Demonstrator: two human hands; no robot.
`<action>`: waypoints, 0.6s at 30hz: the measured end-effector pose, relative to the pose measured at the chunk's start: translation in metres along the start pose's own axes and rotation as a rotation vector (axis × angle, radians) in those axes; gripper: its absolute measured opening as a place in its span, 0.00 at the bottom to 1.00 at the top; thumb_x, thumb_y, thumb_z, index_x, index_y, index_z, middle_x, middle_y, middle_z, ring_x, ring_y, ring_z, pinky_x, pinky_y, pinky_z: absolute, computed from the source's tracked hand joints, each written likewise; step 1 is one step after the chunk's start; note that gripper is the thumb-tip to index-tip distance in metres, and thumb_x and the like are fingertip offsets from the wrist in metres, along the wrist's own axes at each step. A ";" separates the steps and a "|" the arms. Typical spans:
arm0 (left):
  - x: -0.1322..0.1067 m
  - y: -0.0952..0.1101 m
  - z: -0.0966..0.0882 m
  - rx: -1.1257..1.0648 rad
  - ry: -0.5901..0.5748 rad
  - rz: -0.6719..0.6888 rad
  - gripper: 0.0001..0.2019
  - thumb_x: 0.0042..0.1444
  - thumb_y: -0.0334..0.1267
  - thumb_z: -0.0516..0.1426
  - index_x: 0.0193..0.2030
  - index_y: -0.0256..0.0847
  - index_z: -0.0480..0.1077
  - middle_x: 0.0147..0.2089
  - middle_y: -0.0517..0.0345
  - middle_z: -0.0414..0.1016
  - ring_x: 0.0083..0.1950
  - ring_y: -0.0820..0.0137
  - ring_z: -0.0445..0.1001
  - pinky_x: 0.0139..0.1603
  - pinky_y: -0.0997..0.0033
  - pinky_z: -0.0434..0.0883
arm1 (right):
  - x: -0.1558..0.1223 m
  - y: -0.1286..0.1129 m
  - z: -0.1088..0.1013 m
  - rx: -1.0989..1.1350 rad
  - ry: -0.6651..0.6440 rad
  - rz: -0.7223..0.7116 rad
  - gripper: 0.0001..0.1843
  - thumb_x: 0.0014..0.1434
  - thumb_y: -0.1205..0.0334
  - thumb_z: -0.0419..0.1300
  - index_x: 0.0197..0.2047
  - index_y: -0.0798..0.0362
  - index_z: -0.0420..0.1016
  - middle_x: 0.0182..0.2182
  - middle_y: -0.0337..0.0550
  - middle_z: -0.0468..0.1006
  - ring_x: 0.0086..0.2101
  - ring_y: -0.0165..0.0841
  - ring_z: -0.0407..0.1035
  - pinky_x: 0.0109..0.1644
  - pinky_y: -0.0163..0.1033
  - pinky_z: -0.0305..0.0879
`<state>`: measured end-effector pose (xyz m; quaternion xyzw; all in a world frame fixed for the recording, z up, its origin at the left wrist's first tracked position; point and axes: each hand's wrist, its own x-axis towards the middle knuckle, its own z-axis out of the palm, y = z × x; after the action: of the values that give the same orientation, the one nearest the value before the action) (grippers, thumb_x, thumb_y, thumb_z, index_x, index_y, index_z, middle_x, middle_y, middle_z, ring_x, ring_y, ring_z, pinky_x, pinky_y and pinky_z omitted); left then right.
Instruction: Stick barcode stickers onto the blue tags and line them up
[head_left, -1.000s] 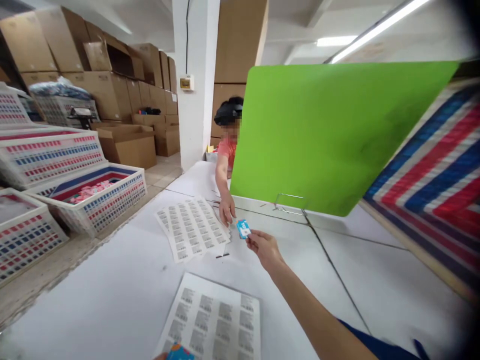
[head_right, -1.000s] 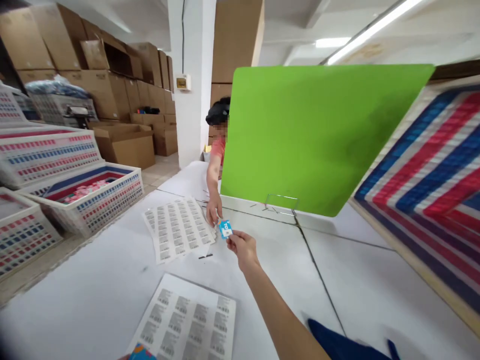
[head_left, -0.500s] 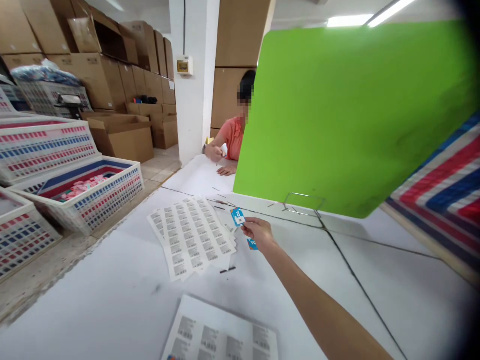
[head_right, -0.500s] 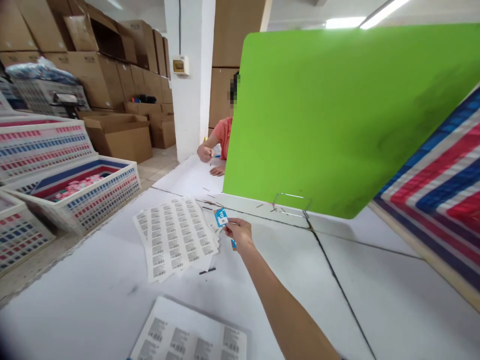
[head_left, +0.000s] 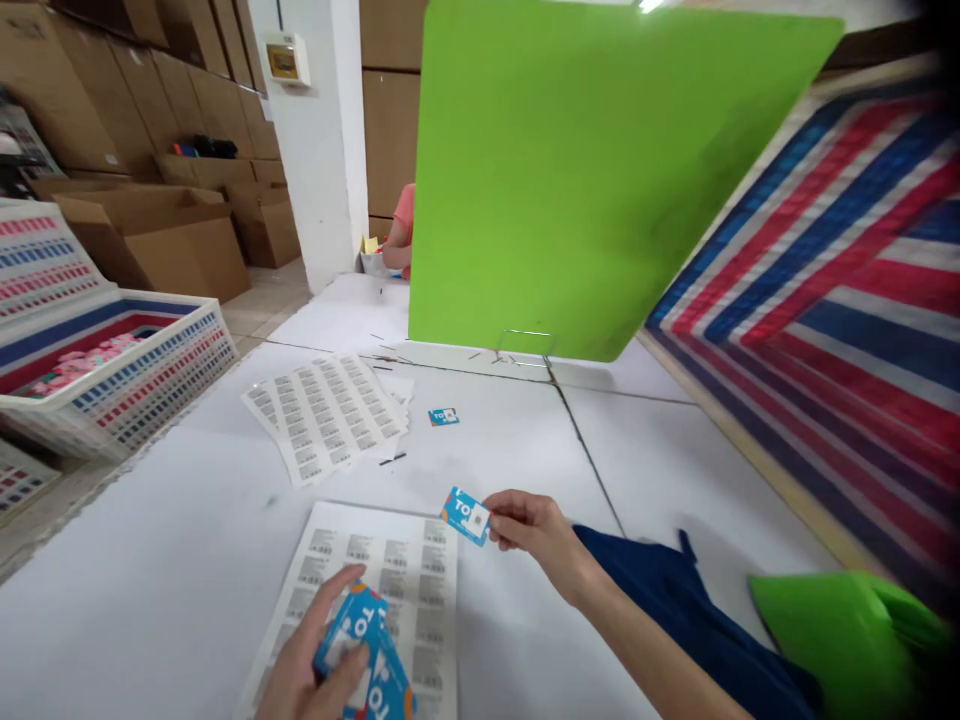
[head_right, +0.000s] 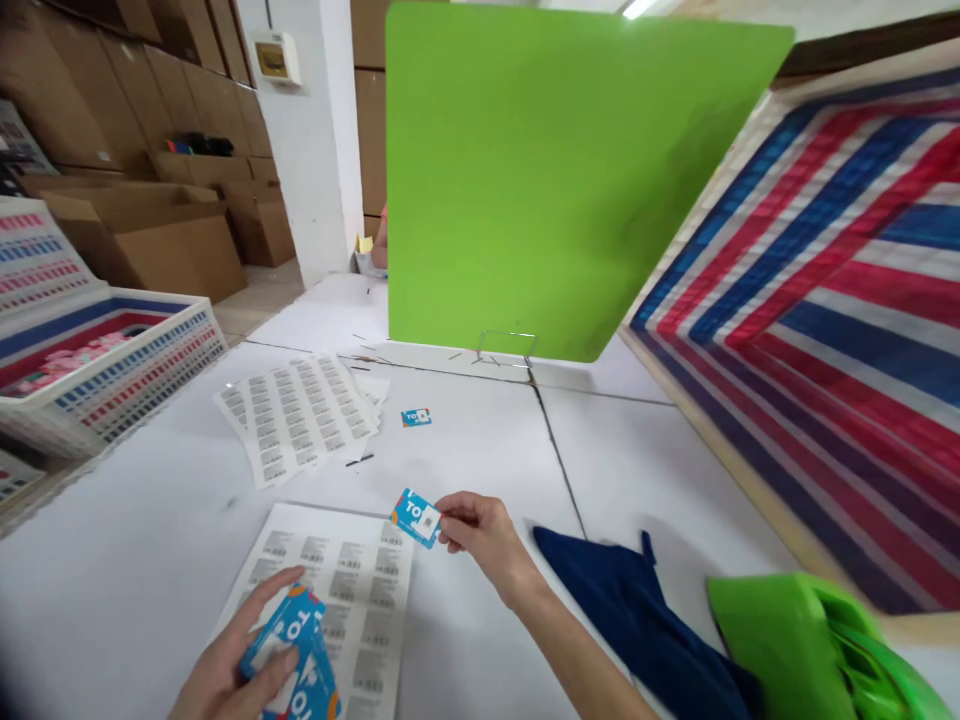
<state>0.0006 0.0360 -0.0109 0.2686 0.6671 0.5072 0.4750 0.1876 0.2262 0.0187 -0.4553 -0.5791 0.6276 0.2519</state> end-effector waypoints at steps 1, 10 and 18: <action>-0.004 0.003 0.005 0.049 -0.006 0.016 0.29 0.44 0.53 0.59 0.52 0.45 0.66 0.31 0.59 0.75 0.32 0.65 0.72 0.28 0.76 0.70 | -0.010 0.001 -0.004 0.002 0.004 -0.004 0.08 0.42 0.63 0.62 0.29 0.57 0.75 0.18 0.35 0.73 0.22 0.25 0.65 0.27 0.32 0.61; -0.019 0.034 0.063 0.311 -0.214 0.082 0.15 0.49 0.45 0.55 0.34 0.37 0.75 0.28 0.56 0.74 0.29 0.67 0.70 0.26 0.77 0.68 | -0.075 0.008 -0.034 0.070 -0.028 -0.021 0.09 0.41 0.63 0.63 0.29 0.56 0.74 0.16 0.35 0.72 0.20 0.25 0.65 0.24 0.32 0.60; -0.030 0.038 0.097 0.341 -0.310 0.076 0.21 0.53 0.52 0.52 0.30 0.34 0.74 0.22 0.59 0.68 0.26 0.70 0.68 0.24 0.77 0.65 | -0.104 0.012 -0.052 0.119 -0.026 -0.015 0.09 0.42 0.60 0.62 0.27 0.57 0.74 0.16 0.35 0.72 0.19 0.25 0.65 0.24 0.32 0.61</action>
<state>0.0959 0.0645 0.0319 0.4446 0.6518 0.3572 0.5000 0.2828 0.1625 0.0408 -0.4271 -0.5474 0.6649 0.2755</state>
